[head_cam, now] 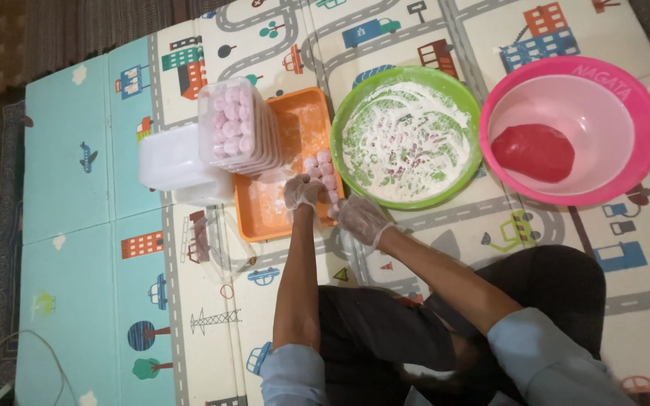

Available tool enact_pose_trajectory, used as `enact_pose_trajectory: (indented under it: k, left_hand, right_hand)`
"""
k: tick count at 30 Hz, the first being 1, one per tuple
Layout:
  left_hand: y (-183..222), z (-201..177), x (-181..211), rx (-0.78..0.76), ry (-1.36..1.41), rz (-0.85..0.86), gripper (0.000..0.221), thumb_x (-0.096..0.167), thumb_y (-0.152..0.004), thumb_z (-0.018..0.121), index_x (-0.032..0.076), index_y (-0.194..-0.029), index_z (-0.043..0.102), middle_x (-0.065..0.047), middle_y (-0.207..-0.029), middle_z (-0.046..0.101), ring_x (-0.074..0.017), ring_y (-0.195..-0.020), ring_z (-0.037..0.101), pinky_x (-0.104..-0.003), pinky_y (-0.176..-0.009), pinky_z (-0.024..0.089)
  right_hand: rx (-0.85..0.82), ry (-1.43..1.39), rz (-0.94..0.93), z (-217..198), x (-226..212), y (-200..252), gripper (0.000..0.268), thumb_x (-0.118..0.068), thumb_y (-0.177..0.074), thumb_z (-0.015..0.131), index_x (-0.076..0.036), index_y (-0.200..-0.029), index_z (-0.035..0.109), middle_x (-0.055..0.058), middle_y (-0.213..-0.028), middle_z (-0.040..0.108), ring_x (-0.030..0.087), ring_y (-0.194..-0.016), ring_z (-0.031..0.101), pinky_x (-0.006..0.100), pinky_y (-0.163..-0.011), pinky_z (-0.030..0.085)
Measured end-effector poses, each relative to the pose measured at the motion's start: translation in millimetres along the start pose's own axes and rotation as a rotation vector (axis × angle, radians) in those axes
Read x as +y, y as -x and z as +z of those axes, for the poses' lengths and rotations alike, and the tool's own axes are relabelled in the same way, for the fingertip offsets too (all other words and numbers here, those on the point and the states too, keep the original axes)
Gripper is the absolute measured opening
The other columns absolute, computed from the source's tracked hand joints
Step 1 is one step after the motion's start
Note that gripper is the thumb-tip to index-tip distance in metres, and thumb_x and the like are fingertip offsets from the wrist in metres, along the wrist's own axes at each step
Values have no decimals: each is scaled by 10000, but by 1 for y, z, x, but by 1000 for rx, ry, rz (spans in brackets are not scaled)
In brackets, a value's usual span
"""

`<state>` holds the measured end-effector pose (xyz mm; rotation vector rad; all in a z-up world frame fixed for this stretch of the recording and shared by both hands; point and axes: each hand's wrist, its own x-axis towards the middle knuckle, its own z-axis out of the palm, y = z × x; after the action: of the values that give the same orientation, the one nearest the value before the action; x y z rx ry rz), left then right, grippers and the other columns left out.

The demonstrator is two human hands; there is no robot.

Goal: Rolling small pieces of dough into balls, coating them in flour, and placing them in a tray.

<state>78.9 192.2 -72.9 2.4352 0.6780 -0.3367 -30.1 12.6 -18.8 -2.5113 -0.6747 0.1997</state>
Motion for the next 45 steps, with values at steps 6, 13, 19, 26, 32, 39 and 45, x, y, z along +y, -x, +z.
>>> enact_pose_trajectory:
  k: [6, 13, 19, 26, 32, 39, 45]
  left_hand:
    - [53, -43, 43, 245, 168, 134, 293, 362, -775, 716, 185, -1000, 776, -122, -1037, 743, -332, -1099, 690, -439, -975, 550]
    - [64, -18, 96, 166, 325, 299, 258, 387, -869, 636, 272, -1047, 783, -84, -1032, 757, -351, -1097, 680, -491, -961, 551]
    - [146, -7, 179, -103, 161, 266, 326, 571, -879, 571, 489, -1165, 705, 73, -1176, 734, -321, -1184, 642, -495, -1017, 534]
    - [233, 39, 220, -366, 396, 570, 412, 325, -890, 680, 233, -1290, 705, -84, -1289, 707, -239, -1118, 712, -406, -1013, 547]
    - [265, 60, 250, -475, 247, 811, 633, 405, -950, 630, 158, -1519, 502, -85, -1612, 430, -267, -1493, 385, -441, -1217, 376]
    - [237, 134, 248, -480, 149, 927, 833, 487, -892, 688, 159, -1585, 362, -108, -1693, 243, -345, -1473, 387, -473, -1206, 407]
    - [244, 115, 253, -528, 202, 893, 888, 413, -872, 731, 111, -1597, 316, -110, -1704, 187, -390, -1443, 400, -507, -1192, 416]
  right_hand:
    - [58, -84, -9, -38, 26, 2, 223, -270, -904, 620, -58, -872, 680, 192, -901, 666, 435, -894, 675, 526, -754, 564]
    - [465, -598, 346, -155, 86, 46, 183, -82, -903, 587, -79, -950, 763, 152, -986, 729, 351, -995, 684, 458, -893, 539]
    - [560, 1, 439, -186, 244, 101, 128, -147, -970, 648, -174, -1015, 765, 121, -961, 723, 340, -962, 698, 442, -828, 546]
    - [-248, 310, 608, -218, 257, 140, 792, -407, -699, 733, -349, -1468, 550, -6, -1538, 535, 300, -1434, 477, 571, -1090, 487]
    - [-183, 631, 547, -201, 247, 141, 511, -269, -780, 733, -262, -1288, 674, 2, -1339, 658, 340, -1239, 589, 537, -881, 541]
    - [-140, 691, 490, -223, 212, 146, 283, -122, -816, 637, -218, -1062, 738, 45, -1121, 695, 324, -1109, 597, 497, -834, 513]
    - [68, 489, 480, -209, 227, 155, 255, -175, -895, 701, -167, -1142, 763, 114, -1290, 637, 375, -1441, 402, 484, -1087, 427]
